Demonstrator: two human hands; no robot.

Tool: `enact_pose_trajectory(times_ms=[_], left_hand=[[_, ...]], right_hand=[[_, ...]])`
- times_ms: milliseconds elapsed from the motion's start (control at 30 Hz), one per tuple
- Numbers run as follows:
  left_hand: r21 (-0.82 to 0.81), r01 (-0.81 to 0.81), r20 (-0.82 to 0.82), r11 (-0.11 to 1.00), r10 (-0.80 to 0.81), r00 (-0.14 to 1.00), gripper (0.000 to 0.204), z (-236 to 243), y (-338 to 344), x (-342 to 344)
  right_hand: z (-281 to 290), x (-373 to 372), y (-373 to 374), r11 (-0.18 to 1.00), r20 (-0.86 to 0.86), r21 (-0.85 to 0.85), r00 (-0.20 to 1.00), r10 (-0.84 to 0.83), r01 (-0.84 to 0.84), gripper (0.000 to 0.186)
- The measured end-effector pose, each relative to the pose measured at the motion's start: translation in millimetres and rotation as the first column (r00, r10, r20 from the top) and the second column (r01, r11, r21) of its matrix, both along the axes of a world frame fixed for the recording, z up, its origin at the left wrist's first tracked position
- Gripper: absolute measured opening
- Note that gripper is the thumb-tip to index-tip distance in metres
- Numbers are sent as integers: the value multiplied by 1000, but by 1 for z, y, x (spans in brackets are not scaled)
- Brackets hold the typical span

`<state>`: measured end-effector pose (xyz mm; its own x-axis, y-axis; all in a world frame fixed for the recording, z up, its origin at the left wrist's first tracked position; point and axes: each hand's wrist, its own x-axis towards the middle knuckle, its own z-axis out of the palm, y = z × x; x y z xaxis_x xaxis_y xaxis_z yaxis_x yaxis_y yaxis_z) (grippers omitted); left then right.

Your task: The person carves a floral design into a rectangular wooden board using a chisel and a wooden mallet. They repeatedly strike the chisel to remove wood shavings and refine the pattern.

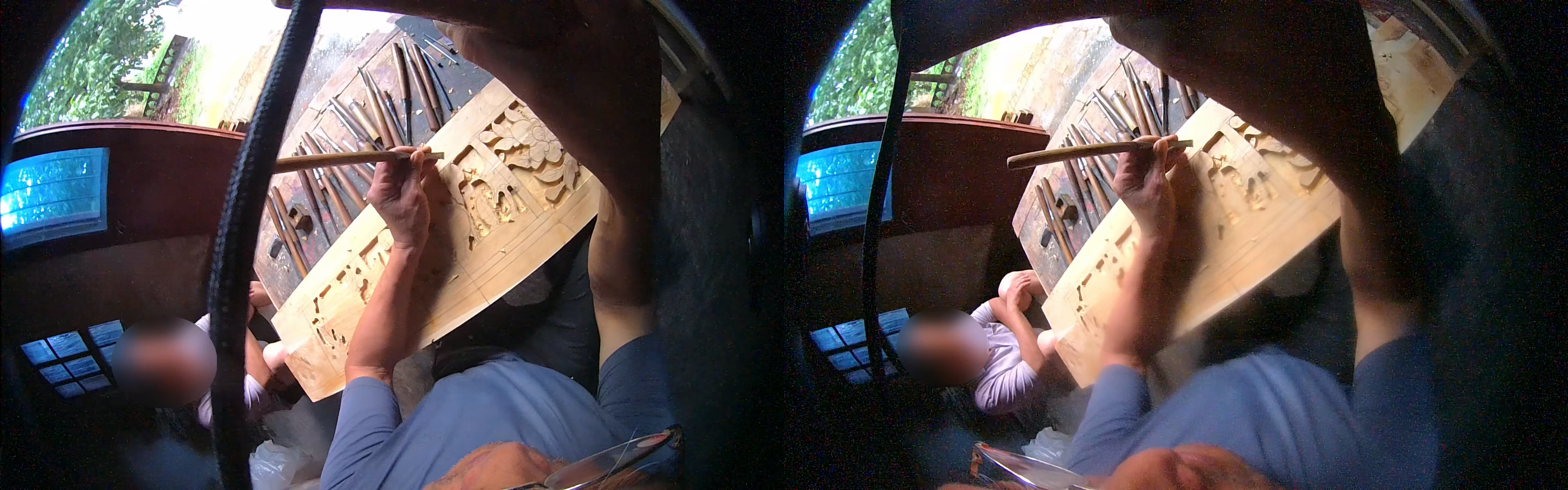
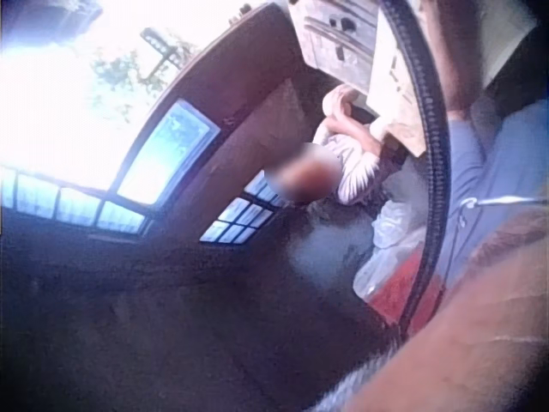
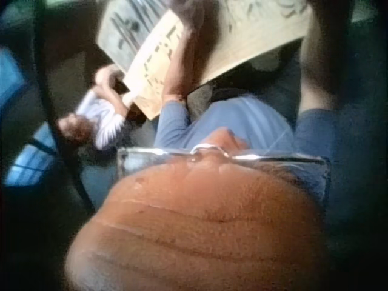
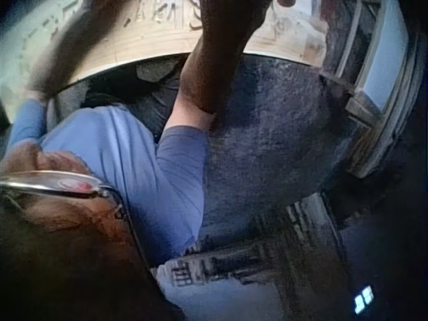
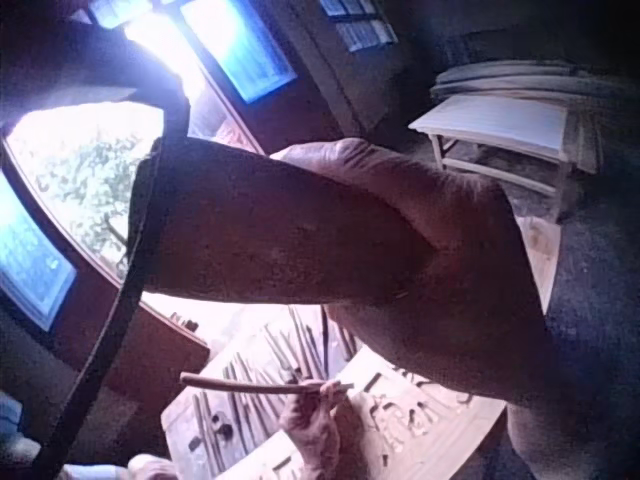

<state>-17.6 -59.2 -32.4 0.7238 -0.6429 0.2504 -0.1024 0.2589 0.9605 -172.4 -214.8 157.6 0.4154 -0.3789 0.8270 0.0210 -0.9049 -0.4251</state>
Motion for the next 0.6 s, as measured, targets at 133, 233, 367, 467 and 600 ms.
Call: enact_pose_trajectory(times_ms=[133, 233, 367, 467, 600], left_hand=[[45, 10, 21, 999, -11, 1000, 11, 1, 0, -2], [70, 40, 32, 997, -42, 999, 10, 6, -1, -5], [91, 33, 112, 995, -43, 993, 10, 2, -4, -4], [132, -13, 182, 991, -11, 983, 9, -1, 6, 5], [120, 34, 170, 992, -55, 984, 8, -3, -3, -1]], right_hand=[[-3, 0, 1, 1000, 7, 10, 1000, 0, -1, 25], [-4, -1, 0, 1000, 10, 11, 1000, -2, 2, 25], [-6, -2, 0, 1000, 8, 17, 1000, -10, 9, 26], [-11, 5, 3, 999, 25, 25, 999, 20, -21, 27], [-7, -4, -1, 1000, 8, 16, 1000, -22, 22, 28]])
